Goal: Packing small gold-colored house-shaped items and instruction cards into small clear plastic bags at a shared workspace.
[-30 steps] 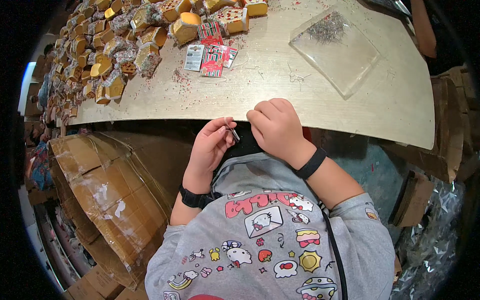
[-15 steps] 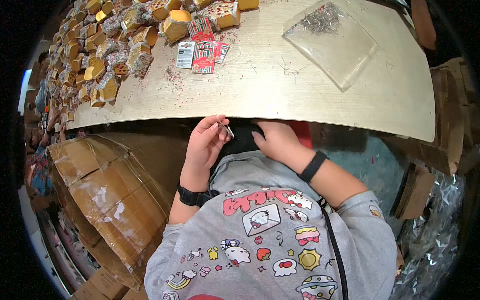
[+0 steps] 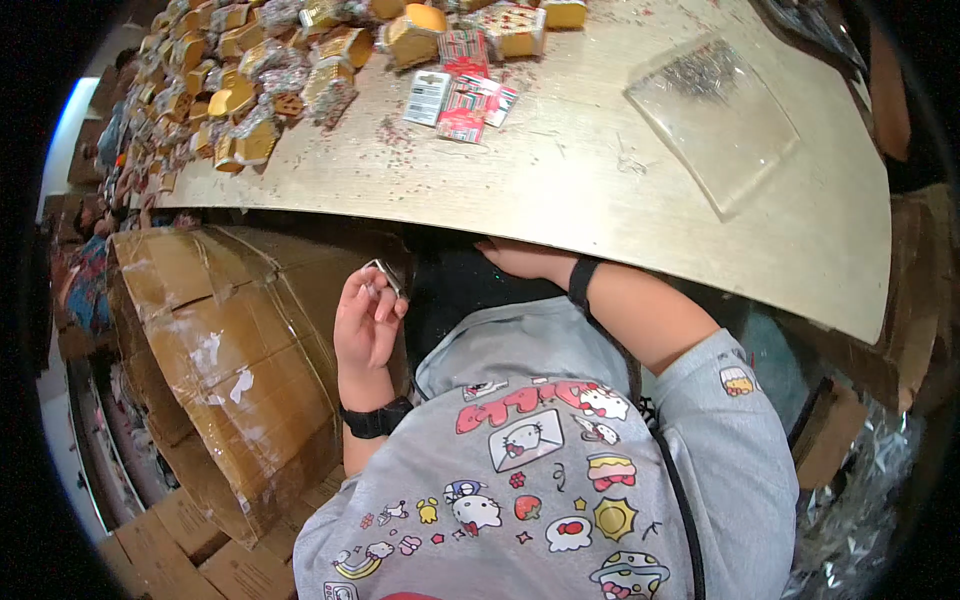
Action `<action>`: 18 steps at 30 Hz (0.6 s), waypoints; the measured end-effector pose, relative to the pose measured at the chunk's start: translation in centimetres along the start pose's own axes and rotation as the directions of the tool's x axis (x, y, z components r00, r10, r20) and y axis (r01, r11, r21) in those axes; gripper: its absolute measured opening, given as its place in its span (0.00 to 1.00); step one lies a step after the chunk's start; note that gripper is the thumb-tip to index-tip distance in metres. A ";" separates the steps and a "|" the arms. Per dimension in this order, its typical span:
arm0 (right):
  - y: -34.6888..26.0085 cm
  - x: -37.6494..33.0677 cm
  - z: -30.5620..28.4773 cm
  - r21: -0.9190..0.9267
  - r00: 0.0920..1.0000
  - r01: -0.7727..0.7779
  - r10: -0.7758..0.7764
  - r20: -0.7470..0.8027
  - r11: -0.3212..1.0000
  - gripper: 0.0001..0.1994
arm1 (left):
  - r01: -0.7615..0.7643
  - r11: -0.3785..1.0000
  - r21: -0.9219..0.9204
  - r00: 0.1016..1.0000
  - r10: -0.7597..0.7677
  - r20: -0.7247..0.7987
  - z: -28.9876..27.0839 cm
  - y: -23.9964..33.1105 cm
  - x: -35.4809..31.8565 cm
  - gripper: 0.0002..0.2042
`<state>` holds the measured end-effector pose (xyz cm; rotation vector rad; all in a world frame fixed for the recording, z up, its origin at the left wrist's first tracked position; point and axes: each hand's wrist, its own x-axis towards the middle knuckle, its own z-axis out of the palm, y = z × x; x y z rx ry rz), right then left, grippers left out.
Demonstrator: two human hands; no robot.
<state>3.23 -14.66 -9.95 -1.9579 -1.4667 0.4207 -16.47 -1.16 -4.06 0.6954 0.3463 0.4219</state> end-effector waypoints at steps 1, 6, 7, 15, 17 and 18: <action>0.0 -0.1 0.0 0.005 1.000 0.015 -0.015 0.009 1.000 0.17 | -0.021 1.000 -0.017 0.999 0.020 -0.030 -0.3 0.1 -0.7 0.10; -0.8 -1.4 -1.3 -0.083 0.995 0.024 -0.015 0.100 0.996 0.19 | -0.065 0.997 -0.049 0.993 0.060 -0.103 -0.9 0.4 -2.1 0.10; -0.7 -1.9 -1.5 -0.138 0.994 0.061 -0.048 0.094 0.988 0.21 | -0.075 0.997 -0.034 0.991 0.071 -0.113 -0.7 0.3 -2.1 0.09; -2.0 -5.5 -3.7 0.205 0.931 -0.132 0.050 0.362 0.970 0.20 | -0.056 0.998 -0.016 0.995 0.054 -0.086 -1.1 -0.2 -2.3 0.10; -1.9 -6.5 -3.8 0.315 0.952 -0.082 -0.019 0.306 0.946 0.17 | -0.026 0.999 -0.039 0.998 0.024 -0.061 -0.9 -0.2 -2.1 0.09; -1.6 -6.9 -3.6 0.325 0.954 -0.021 -0.078 0.288 0.945 0.17 | -0.024 0.999 -0.044 0.997 0.021 -0.068 -0.8 -0.2 -2.1 0.09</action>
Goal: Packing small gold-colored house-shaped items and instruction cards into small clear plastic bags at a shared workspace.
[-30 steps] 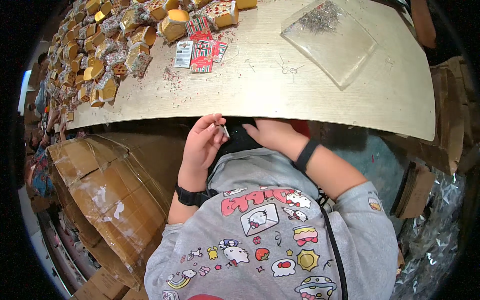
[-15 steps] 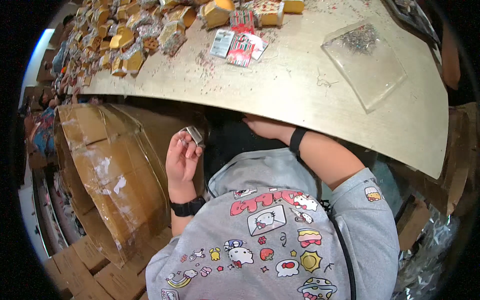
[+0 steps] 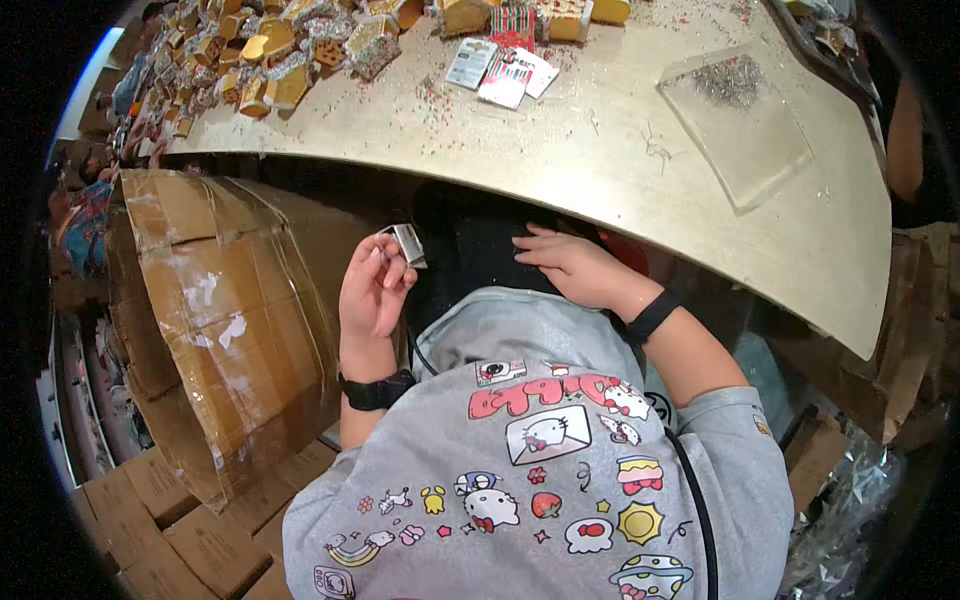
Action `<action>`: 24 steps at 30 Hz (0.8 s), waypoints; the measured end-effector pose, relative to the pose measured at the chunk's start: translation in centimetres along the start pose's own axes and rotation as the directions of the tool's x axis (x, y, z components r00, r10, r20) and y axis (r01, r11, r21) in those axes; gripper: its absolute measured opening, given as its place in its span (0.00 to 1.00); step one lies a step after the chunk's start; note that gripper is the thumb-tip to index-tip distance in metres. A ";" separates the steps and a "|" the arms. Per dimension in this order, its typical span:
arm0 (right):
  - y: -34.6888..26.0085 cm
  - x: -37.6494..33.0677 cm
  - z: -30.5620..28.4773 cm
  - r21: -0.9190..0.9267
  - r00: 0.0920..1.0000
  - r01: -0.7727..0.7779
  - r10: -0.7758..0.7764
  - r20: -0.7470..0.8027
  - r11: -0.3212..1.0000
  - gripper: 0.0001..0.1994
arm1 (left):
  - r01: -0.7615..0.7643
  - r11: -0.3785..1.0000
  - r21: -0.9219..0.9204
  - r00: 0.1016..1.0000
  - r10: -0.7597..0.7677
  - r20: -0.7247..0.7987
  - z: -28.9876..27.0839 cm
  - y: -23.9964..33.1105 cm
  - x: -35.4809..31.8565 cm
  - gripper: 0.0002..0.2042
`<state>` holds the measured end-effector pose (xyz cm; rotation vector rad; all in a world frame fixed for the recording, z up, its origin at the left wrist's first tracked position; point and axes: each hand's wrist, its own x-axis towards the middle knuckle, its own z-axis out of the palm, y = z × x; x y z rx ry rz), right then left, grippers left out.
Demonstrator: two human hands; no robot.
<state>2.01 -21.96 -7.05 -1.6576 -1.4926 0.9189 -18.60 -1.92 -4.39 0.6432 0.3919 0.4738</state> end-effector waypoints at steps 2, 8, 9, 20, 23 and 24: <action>-1.1 -0.4 -0.1 0.056 0.999 -0.015 0.016 -0.027 0.998 0.16 | 0.001 0.999 -0.042 1.000 0.000 0.021 0.1 -0.2 0.1 0.09; -2.9 -1.9 0.3 0.210 0.999 0.004 0.002 -0.032 0.978 0.15 | -0.005 0.997 -0.071 1.000 0.005 -0.001 -0.7 -0.8 -0.5 0.09; -3.3 -1.9 0.3 0.161 0.997 0.049 -0.038 -0.070 0.986 0.14 | -0.004 0.996 -0.084 1.000 0.004 -0.007 -0.6 -0.9 -0.5 0.09; -8.3 -1.1 -7.6 -0.449 0.814 -0.009 -0.255 -0.523 0.893 0.08 | 0.026 0.985 0.173 0.999 -0.017 -0.049 -0.1 0.1 -0.3 0.13; -7.5 0.6 -8.3 -0.602 0.817 -0.190 -0.215 -0.535 0.776 0.15 | 0.047 0.982 0.185 0.995 -0.030 -0.093 0.2 0.3 0.2 0.15; -7.4 0.5 -7.9 -0.705 0.858 -0.295 -0.147 -0.493 0.645 0.20 | 0.046 0.981 0.189 0.995 -0.030 -0.091 0.8 0.5 0.0 0.16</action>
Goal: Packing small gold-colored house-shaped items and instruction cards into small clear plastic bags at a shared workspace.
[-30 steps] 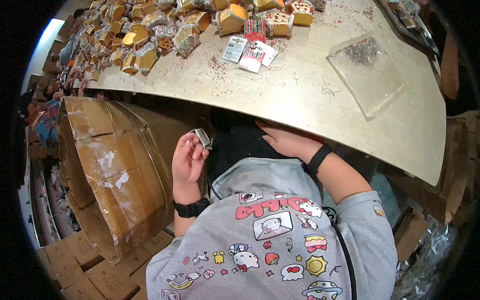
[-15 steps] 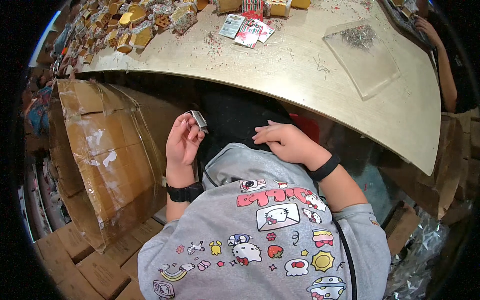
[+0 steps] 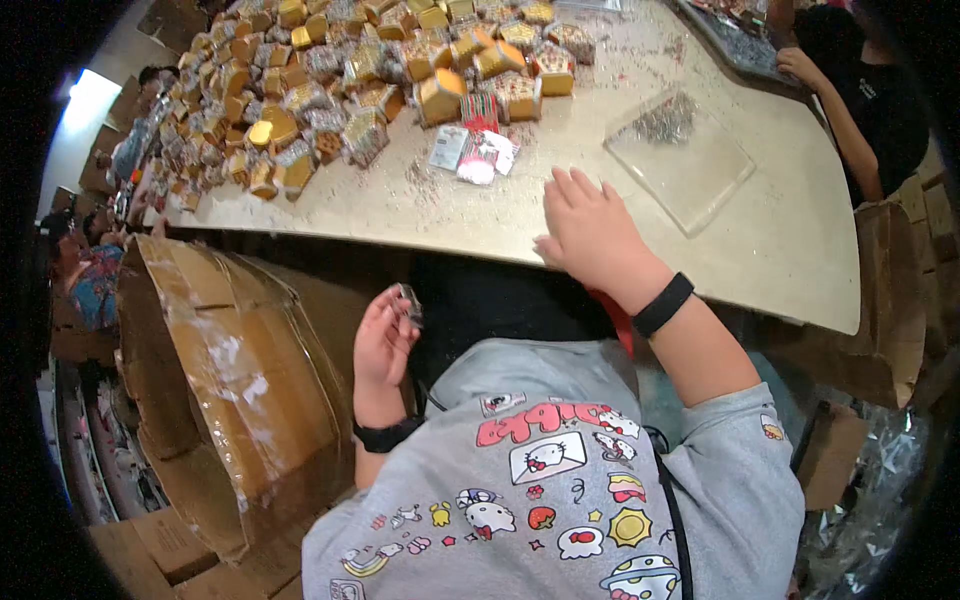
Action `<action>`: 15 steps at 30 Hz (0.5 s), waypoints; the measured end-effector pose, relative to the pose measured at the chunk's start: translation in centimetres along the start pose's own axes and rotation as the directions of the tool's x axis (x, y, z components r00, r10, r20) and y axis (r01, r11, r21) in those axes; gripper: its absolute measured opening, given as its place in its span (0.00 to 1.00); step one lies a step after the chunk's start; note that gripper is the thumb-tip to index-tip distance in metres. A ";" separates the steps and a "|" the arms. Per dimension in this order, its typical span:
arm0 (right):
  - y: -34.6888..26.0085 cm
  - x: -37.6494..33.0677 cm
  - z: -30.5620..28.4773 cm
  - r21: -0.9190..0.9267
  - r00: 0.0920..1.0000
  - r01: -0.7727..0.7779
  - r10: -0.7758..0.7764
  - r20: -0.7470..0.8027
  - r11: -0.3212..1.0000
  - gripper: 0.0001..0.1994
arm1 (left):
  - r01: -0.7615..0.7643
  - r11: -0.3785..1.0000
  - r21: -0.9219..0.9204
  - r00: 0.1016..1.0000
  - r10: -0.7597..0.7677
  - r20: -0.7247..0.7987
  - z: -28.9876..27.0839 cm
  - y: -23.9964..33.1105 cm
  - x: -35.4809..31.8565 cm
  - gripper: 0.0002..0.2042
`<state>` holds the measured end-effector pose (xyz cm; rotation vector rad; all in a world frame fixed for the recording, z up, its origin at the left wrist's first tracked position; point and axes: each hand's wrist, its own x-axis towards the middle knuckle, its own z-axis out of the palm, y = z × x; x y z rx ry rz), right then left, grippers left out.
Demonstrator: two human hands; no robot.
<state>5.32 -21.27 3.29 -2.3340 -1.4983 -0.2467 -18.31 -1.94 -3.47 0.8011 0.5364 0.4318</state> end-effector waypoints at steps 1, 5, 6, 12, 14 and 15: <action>0.2 0.1 0.8 -0.186 0.995 -0.011 0.030 0.096 0.983 0.26 | -0.009 1.000 0.007 1.000 0.010 0.000 0.2 0.1 0.3 0.15; -0.4 -0.8 2.2 -0.160 0.951 -0.132 0.170 0.257 0.978 0.34 | -0.051 0.998 -0.037 0.999 0.051 0.014 -1.6 -0.6 0.5 0.14; -0.3 -0.5 1.8 -0.149 0.948 -0.134 0.171 0.267 0.980 0.34 | -0.042 0.999 -0.031 0.999 0.042 0.003 -1.8 -0.7 1.1 0.14; -1.0 -2.1 1.3 -0.050 0.969 -0.064 0.075 0.236 0.997 0.33 | 0.015 1.000 -0.026 0.997 -0.017 -0.073 -3.3 -1.1 1.4 0.14; -0.6 -1.5 1.1 -0.025 0.970 -0.099 0.102 0.221 0.995 0.31 | 0.036 0.999 0.040 0.995 -0.032 -0.089 -3.1 -0.7 1.5 0.16; -0.3 -1.1 1.0 -0.043 0.974 -0.123 0.129 0.188 0.991 0.31 | 0.042 0.998 0.055 0.997 -0.038 -0.072 -3.1 -0.5 1.6 0.15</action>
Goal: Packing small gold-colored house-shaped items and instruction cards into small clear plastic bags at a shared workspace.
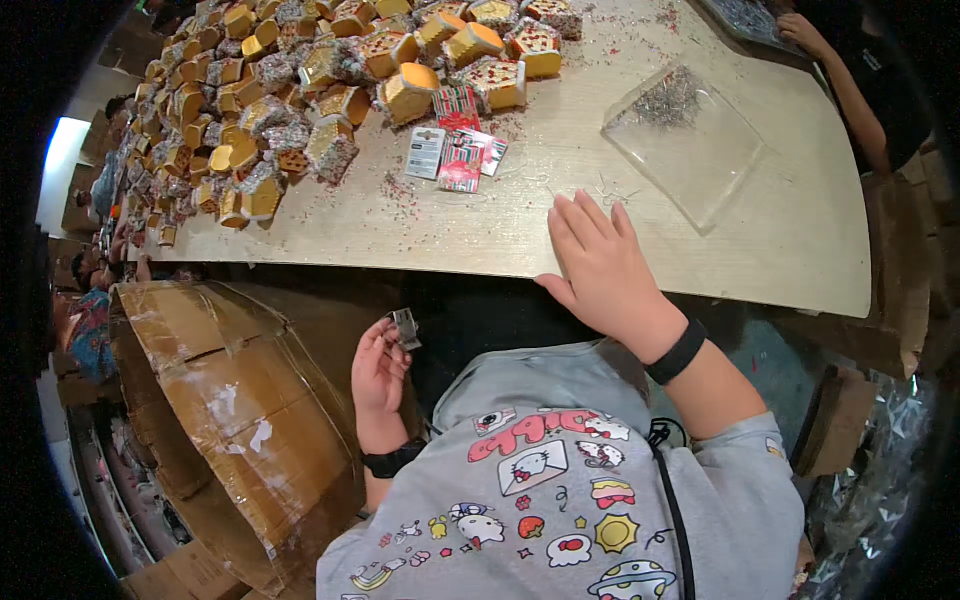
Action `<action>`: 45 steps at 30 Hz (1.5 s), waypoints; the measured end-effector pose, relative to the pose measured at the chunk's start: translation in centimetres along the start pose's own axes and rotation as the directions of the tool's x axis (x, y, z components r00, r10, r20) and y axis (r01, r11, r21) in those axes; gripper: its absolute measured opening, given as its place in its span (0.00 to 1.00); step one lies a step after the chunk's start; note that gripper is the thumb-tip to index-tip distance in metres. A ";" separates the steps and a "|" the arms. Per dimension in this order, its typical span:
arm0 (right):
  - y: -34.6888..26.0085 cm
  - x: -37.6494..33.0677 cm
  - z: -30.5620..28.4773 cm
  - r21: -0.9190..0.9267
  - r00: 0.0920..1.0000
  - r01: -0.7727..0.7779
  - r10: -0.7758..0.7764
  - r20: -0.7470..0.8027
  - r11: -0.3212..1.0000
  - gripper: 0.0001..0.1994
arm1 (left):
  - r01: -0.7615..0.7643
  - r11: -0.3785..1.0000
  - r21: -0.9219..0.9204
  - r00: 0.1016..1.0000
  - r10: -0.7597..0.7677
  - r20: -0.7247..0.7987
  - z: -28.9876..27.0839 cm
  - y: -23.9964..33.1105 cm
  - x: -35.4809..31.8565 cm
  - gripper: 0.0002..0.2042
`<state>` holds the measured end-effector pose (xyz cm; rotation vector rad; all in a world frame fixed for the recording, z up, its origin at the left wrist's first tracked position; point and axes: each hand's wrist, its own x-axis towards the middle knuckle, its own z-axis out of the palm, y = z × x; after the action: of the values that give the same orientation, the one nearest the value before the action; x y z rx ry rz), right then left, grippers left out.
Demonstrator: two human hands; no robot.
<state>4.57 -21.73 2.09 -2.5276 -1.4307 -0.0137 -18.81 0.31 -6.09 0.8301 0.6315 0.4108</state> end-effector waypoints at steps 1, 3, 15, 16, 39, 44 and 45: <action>0.2 0.6 0.0 -0.013 0.999 -0.029 0.028 -0.039 1.000 0.30 | 0.001 1.000 0.017 1.000 -0.001 0.022 -0.1 0.2 0.3 0.15; 0.8 1.7 0.1 -0.036 0.996 -0.062 0.059 -0.072 0.997 0.30 | 0.018 1.000 -0.002 1.000 -0.018 0.006 0.5 0.2 0.4 0.14; -0.7 0.0 0.7 -0.071 0.993 0.115 -0.114 0.014 0.991 0.32 | 0.026 0.999 -0.020 0.997 -0.025 0.067 1.9 0.0 0.7 0.12; -0.8 -0.2 1.0 -0.057 0.990 0.137 -0.137 -0.009 0.989 0.31 | 0.039 0.999 -0.002 0.997 -0.039 0.061 2.1 0.1 0.6 0.12; -2.1 0.0 5.1 0.033 0.858 0.281 -0.235 -0.457 0.959 0.11 | -0.676 -0.026 0.736 0.661 0.419 0.622 12.9 -0.7 4.2 0.05; -2.3 0.2 5.1 0.083 0.841 0.285 -0.207 -0.500 0.955 0.07 | -0.699 -0.097 0.709 0.631 0.385 0.674 13.0 -0.6 4.2 0.04; -2.4 0.3 5.0 0.083 0.840 0.288 -0.210 -0.501 0.954 0.07 | -0.705 -0.094 0.703 0.622 0.393 0.677 13.0 -0.6 4.2 0.03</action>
<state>2.18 -19.28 -2.25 -1.9943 -1.4599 -0.5282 -7.03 -4.81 -1.45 2.4917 0.1228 0.6643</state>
